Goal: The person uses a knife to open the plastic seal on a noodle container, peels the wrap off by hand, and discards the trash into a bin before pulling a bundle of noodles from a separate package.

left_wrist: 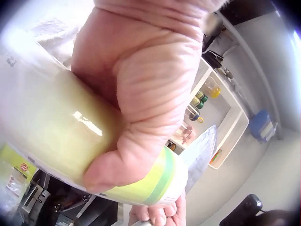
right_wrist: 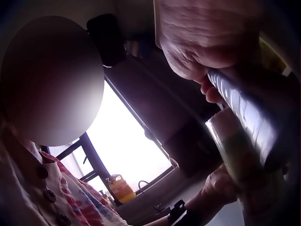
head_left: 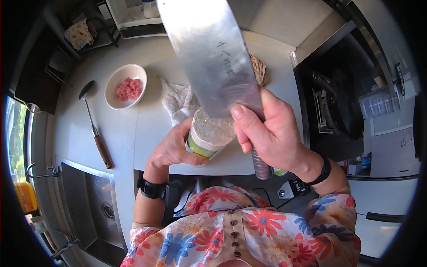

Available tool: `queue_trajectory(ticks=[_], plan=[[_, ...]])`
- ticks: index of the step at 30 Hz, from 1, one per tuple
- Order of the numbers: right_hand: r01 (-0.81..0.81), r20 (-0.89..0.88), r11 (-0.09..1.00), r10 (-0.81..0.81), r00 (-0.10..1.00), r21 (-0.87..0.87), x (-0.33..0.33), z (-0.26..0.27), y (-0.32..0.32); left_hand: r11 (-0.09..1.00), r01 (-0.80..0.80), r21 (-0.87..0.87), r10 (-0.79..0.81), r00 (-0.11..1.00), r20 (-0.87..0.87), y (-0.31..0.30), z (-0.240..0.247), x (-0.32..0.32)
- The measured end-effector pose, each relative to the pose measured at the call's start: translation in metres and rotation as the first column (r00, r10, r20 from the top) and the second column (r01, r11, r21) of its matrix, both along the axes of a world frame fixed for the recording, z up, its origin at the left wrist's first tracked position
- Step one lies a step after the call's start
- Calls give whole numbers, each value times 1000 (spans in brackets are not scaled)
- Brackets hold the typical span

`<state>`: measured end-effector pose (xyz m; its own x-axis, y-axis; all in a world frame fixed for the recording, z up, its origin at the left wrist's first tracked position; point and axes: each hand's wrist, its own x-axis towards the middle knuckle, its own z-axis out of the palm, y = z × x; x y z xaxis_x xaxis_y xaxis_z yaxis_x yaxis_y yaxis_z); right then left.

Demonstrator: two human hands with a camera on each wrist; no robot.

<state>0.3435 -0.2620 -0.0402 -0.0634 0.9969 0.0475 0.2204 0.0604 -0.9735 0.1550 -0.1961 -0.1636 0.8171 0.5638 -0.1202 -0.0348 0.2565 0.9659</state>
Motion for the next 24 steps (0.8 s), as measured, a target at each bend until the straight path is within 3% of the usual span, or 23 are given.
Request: queue_trajectory(ticks=[5,12,18,20,21,24], plan=[[36,0,999,-36,999,-9,16,12,-12,982,-140,124,145,989,-32,-12,-5,3],[43,-21,994,-45,999,-99,26,11,-26,953,-185,240,215,971,-104,-23,0,9],[102,235,994,-92,968,-30,40,6,-19,963,-199,183,216,974,-75,-27,-2,12],[43,350,991,-85,933,127,45,2,-16,942,-185,281,212,975,-68,-29,-3,12],[49,328,998,-58,943,37,44,10,-17,942,-186,280,213,975,-68,-30,-3,12],[-70,471,994,21,882,87,47,-8,-16,915,-211,343,235,972,-27,-34,-1,16]])
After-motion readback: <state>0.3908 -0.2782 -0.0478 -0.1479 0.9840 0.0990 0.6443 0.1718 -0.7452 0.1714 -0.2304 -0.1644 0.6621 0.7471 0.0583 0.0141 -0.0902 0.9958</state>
